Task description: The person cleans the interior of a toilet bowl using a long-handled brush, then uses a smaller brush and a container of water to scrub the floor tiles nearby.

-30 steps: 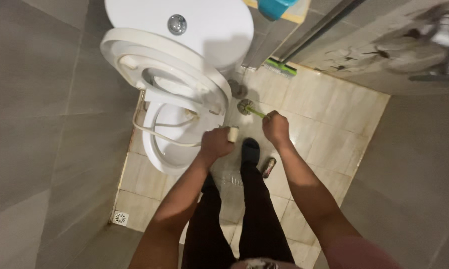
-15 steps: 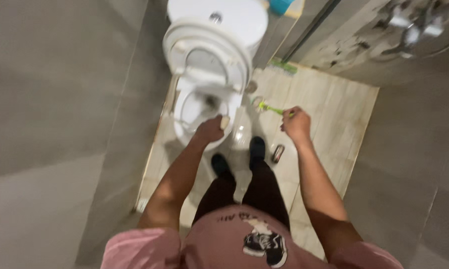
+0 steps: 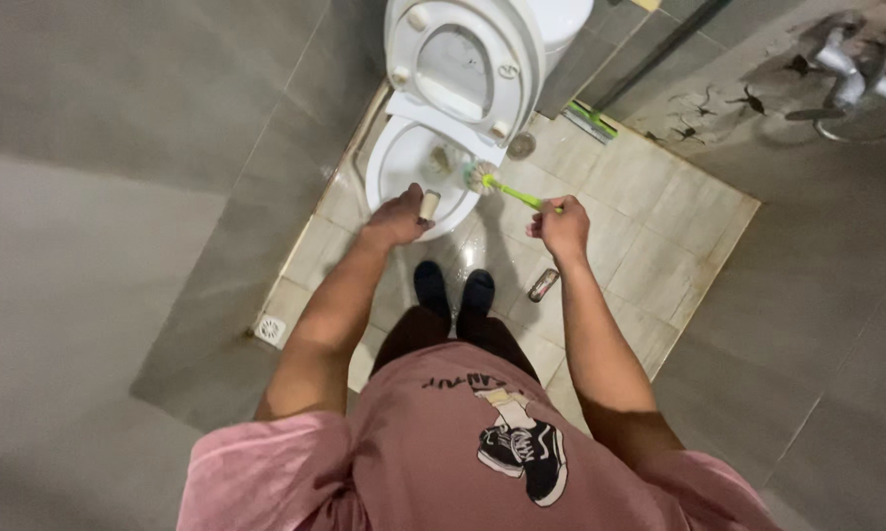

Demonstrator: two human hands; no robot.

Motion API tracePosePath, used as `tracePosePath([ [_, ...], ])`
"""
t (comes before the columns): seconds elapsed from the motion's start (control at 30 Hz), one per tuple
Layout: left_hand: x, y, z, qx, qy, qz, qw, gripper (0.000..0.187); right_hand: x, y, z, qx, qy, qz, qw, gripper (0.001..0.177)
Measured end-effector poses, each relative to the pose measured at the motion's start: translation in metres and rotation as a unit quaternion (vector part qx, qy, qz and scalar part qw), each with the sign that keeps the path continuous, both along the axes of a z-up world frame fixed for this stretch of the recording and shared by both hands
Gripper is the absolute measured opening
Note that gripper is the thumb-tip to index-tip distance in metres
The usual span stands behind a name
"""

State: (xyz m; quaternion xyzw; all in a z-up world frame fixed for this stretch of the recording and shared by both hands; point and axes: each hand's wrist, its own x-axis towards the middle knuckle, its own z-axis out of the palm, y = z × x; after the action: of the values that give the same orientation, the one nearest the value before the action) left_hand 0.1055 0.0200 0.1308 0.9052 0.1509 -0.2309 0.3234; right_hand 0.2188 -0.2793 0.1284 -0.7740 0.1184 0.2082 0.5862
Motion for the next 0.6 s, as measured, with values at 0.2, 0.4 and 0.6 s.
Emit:
tracePosePath([
  [0.2, -0.031, 0.006, -0.016, -0.004, -0.005, -0.006, 1.000, 0.055, 0.009, 0.006, -0.060, 0.149, 0.135, 0.054, 0.978, 0.021],
  [0.4, -0.058, 0.027, -0.062, -0.067, -0.158, 0.059, 0.983, 0.056, -0.007, 0.028, -0.072, 0.174, 0.218, 0.042, 0.959, 0.037],
  [0.6, -0.069, 0.047, -0.107, -0.249, -0.260, 0.139, 0.923, 0.058, -0.028, 0.055, -0.096, 0.174, 0.250, 0.063, 0.950, 0.049],
])
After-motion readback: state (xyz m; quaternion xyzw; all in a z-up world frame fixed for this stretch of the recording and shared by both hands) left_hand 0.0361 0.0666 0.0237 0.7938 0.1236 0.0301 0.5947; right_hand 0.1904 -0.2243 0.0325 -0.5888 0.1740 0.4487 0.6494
